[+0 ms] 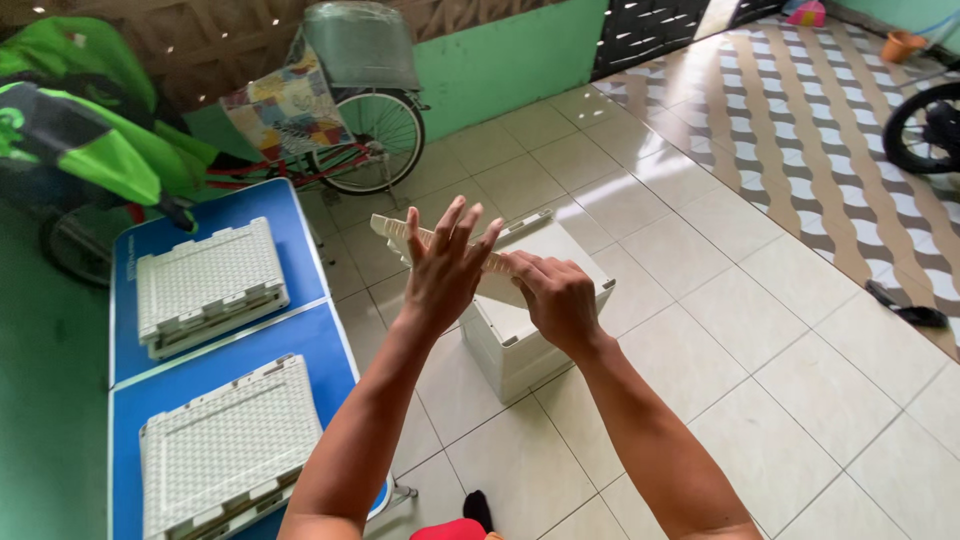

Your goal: The person assembles a modular storage cabinet by stacking and interlocking multiple plastic panels. They pick up each panel from a blue table, align the edges, and press them together to form a vertical stack. The process continues until a multi-tiered cabinet is formed.

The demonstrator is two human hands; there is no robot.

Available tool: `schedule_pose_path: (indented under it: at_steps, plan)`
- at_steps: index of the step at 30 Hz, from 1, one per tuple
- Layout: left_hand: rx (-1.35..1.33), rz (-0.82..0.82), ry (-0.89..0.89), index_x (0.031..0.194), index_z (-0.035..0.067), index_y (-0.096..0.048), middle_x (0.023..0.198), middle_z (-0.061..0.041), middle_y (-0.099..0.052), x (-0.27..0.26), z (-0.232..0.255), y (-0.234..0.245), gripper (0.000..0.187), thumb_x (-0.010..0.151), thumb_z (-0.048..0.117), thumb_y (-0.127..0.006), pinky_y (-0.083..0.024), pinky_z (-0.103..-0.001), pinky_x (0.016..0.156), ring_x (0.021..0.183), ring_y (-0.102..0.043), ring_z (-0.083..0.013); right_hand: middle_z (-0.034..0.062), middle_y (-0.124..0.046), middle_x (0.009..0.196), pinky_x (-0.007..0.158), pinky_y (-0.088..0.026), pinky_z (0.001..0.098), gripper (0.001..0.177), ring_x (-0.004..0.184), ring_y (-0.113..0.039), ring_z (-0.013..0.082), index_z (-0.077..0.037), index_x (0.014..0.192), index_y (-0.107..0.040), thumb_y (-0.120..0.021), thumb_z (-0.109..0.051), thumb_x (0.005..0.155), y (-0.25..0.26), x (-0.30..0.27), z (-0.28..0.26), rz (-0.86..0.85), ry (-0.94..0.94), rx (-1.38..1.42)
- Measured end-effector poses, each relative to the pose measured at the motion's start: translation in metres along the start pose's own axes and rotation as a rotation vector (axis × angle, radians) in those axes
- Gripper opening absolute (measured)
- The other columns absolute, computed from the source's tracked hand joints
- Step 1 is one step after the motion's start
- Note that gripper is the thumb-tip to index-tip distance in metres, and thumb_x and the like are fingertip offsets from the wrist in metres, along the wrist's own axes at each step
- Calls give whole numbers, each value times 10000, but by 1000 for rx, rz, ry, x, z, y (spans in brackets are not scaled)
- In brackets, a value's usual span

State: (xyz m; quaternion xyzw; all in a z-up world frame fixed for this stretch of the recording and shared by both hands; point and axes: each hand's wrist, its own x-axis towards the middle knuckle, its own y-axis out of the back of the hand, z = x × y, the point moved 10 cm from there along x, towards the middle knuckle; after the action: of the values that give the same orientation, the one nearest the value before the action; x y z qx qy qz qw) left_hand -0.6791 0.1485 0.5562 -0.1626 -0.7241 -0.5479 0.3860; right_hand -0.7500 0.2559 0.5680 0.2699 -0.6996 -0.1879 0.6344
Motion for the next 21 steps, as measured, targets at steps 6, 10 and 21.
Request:
schedule_pose_path:
  at_steps: [6,10,21]
  plan:
    - [-165,-53,47,1008,137,-659,971,-1,-675,11,-16,-75,227,870,241,-807,-299,-576,1176,1023,-646,-231,2,-705,1276,1032,-463,518,380,1246,-680,203,-156,1303,-635,-719,-181,933,-18,0,44,-24,98,-278]
    - [-327,76,271,996,110,-638,975,-32,-668,8,-52,-106,322,833,299,-842,-327,-551,1133,1012,-627,-251,189,-468,1550,1151,-316,555,699,1453,-441,383,-77,1504,-434,-696,-414,951,-8,-22,131,164,-178,-175]
    - [-947,154,806,1034,57,-543,946,-83,-651,-23,-71,-189,343,925,268,-790,-541,-372,769,863,-617,-205,169,-285,1673,1205,-292,417,895,1538,-308,300,-63,1621,-202,-553,-575,977,-129,-195,398,169,-1333,699]
